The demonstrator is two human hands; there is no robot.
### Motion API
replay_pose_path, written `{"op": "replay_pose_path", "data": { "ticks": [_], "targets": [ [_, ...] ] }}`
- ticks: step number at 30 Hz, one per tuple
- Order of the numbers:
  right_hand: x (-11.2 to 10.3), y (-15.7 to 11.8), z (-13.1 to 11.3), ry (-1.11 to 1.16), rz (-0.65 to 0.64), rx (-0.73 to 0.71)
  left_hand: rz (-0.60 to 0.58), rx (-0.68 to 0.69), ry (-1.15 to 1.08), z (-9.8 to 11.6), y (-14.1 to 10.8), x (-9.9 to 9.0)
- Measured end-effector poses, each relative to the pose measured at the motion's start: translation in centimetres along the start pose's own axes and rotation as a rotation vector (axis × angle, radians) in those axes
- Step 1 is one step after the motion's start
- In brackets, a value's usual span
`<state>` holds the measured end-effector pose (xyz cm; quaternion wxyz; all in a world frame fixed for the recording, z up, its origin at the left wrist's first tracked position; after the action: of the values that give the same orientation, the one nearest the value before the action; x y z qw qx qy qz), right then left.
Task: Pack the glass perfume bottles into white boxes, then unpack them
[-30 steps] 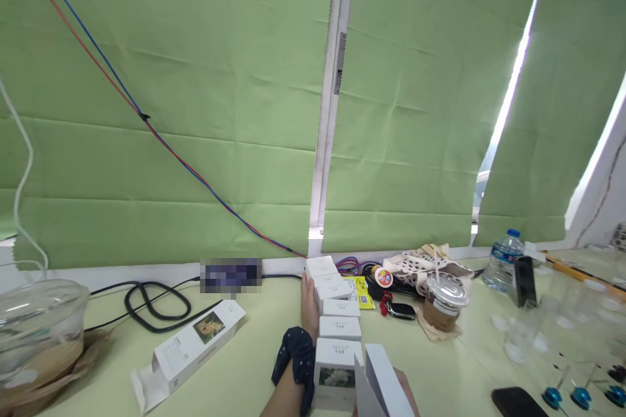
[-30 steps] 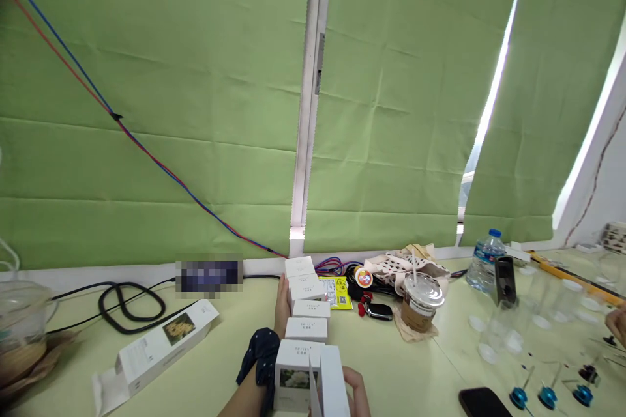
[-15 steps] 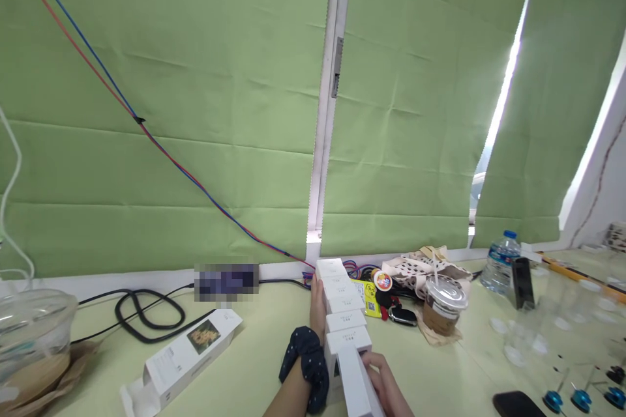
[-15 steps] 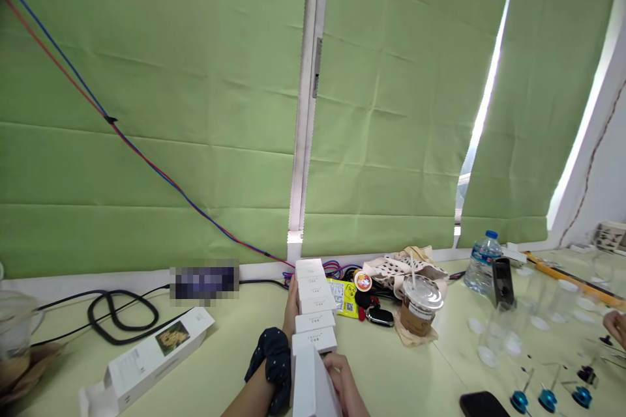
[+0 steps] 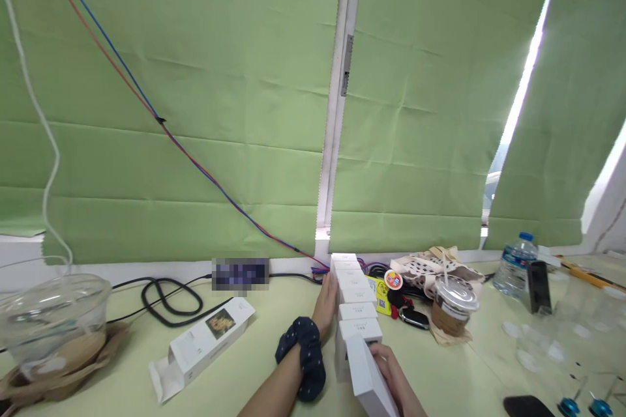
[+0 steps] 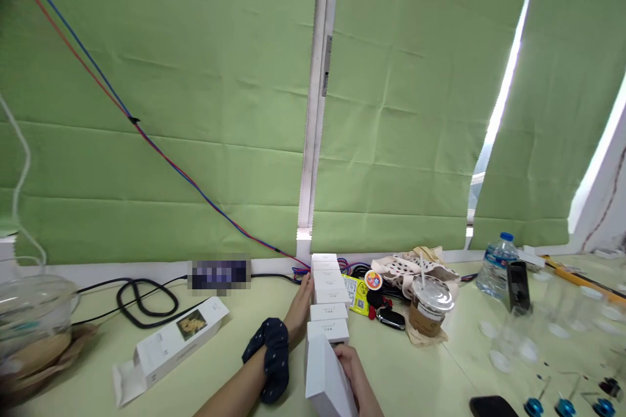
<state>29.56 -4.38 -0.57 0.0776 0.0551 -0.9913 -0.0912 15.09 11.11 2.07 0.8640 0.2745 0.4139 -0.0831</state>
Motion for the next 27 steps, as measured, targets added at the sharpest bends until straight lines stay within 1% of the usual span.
{"op": "replay_pose_path", "data": {
  "ticks": [1, 2, 5, 7, 9, 12, 14, 16, 18, 19, 21, 24, 25, 27],
  "targets": [
    [0.0, -0.1, 0.1, -0.013, -0.024, 0.006, 0.04, 0.012, 0.066, 0.1, -0.9, -1.2],
    [0.1, -0.1, 0.1, -0.015, -0.052, 0.011, 0.05, 0.038, 0.145, 0.0, -2.0, -2.6],
    [1.2, -0.5, -0.4, 0.039, -0.106, 0.0, 0.021, 0.113, 0.398, -1.4, -5.9, -7.1],
    [2.6, -0.7, -1.5, 0.11, -0.142, -0.018, 0.01, 0.091, 0.56, -3.1, -8.4, -10.0],
    [4.5, -0.7, -3.2, 0.166, -0.212, -0.059, -0.005, 0.035, 0.702, -5.0, -10.5, -12.3],
    [7.8, 1.0, -5.7, 0.164, -0.271, -0.141, -0.027, -0.041, 0.862, -7.4, -12.6, -14.5],
    [9.9, 3.2, -6.6, 0.08, -0.244, -0.133, -0.033, -0.076, 0.932, -8.5, -13.4, -15.4],
    [11.7, 5.8, -6.7, -0.056, -0.152, -0.095, -0.025, -0.105, 0.977, -9.2, -13.9, -16.1],
    [12.8, 7.6, -6.6, -0.25, -0.029, -0.154, -0.002, -0.134, 1.004, -9.7, -14.3, -16.5],
    [13.1, 8.0, -6.6, -0.319, -0.009, -0.182, 0.012, -0.146, 1.011, -9.8, -14.5, -16.7],
    [13.1, 7.4, -6.9, -0.364, -0.022, -0.219, 0.043, -0.163, 1.012, -9.8, -14.7, -16.9],
    [11.9, 4.0, -7.9, -0.371, -0.18, -0.231, 0.085, -0.163, 0.994, -8.7, -14.9, -16.6],
    [11.4, 2.7, -8.0, -0.419, -0.256, -0.244, 0.096, -0.15, 0.97, -8.0, -15.1, -16.3],
    [10.4, 0.4, -7.6, -0.621, -0.363, -0.276, 0.113, -0.118, 0.789, -6.5, -15.7, -15.1]
  ]
}}
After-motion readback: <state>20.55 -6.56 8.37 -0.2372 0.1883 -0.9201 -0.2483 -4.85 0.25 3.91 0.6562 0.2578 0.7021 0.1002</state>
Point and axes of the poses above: each hand's wrist, its own y-axis towards the middle knuckle, its own x-axis out of the palm, z = x × y, the point moved 1 cm from there along y, towards the middle knuckle, and after that the axes turned 14 degrees about y, right-handed, at the moved point
